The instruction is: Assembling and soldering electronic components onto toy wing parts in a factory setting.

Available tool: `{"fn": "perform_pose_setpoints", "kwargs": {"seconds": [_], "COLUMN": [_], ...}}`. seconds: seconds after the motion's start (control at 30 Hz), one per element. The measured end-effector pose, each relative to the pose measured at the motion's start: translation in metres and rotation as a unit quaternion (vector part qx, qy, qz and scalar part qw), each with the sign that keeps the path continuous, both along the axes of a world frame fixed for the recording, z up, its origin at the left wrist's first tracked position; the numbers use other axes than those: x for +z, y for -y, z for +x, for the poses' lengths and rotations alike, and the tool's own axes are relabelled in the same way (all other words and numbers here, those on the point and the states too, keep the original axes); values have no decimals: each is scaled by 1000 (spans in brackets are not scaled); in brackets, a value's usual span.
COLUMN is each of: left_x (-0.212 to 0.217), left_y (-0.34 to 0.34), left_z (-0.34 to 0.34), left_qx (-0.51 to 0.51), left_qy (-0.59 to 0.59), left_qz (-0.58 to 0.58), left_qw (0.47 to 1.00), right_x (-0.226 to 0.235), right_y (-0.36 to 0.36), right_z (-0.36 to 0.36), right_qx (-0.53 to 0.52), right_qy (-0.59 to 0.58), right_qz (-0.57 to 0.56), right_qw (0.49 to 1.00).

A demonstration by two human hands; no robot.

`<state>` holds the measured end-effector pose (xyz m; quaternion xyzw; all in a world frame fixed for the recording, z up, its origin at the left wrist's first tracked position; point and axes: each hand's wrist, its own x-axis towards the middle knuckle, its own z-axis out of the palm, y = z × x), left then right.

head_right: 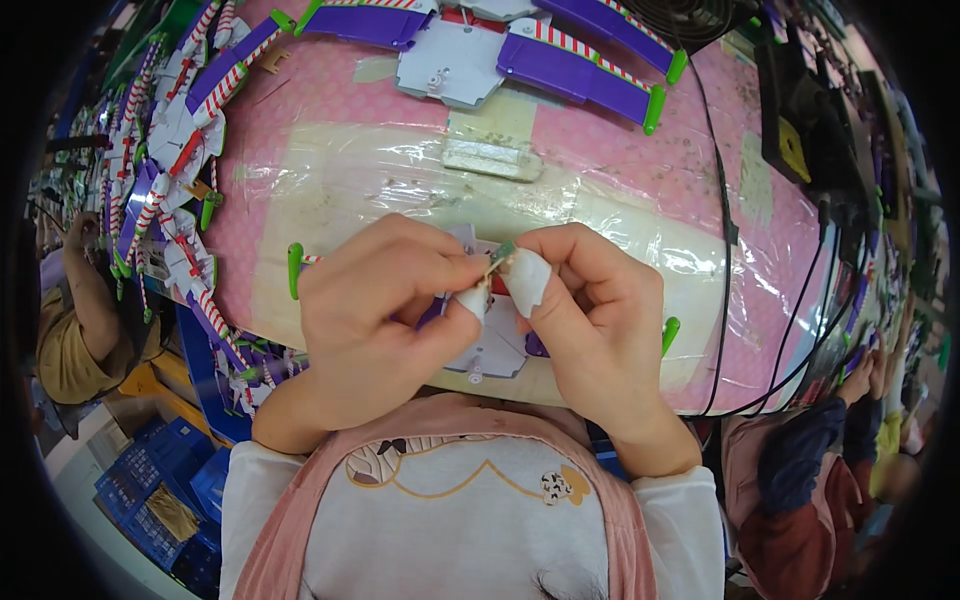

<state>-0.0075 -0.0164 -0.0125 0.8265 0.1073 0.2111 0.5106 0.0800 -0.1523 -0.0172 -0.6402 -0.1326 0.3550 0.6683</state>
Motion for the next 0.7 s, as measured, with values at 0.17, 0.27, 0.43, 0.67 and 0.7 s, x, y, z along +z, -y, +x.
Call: {"fn": "perform_pose_setpoints", "kwargs": {"seconds": [0.17, 0.27, 0.43, 0.67, 0.7], "left_x": [-16, -12, -22, 2, 1], "left_y": [4, 9, 13, -26, -28], "left_z": [6, 17, 40, 28, 24], "left_qx": [-40, -84, 2, -48, -14], "left_qy": [104, 107, -79, -48, -26], "left_qz": [291, 340, 394, 14, -104], "left_qw": [950, 931, 916, 998, 994], "right_x": [12, 9, -24, -26, -25], "right_y": [7, -3, -36, 38, 64], "right_z": [29, 55, 90, 134, 166], "right_qx": [82, 172, 180, -186, -247], "right_qy": [-116, 2, 424, 88, -12], "right_qz": [-65, -174, -235, 84, 146], "right_qw": [988, 970, 856, 975, 958]}}
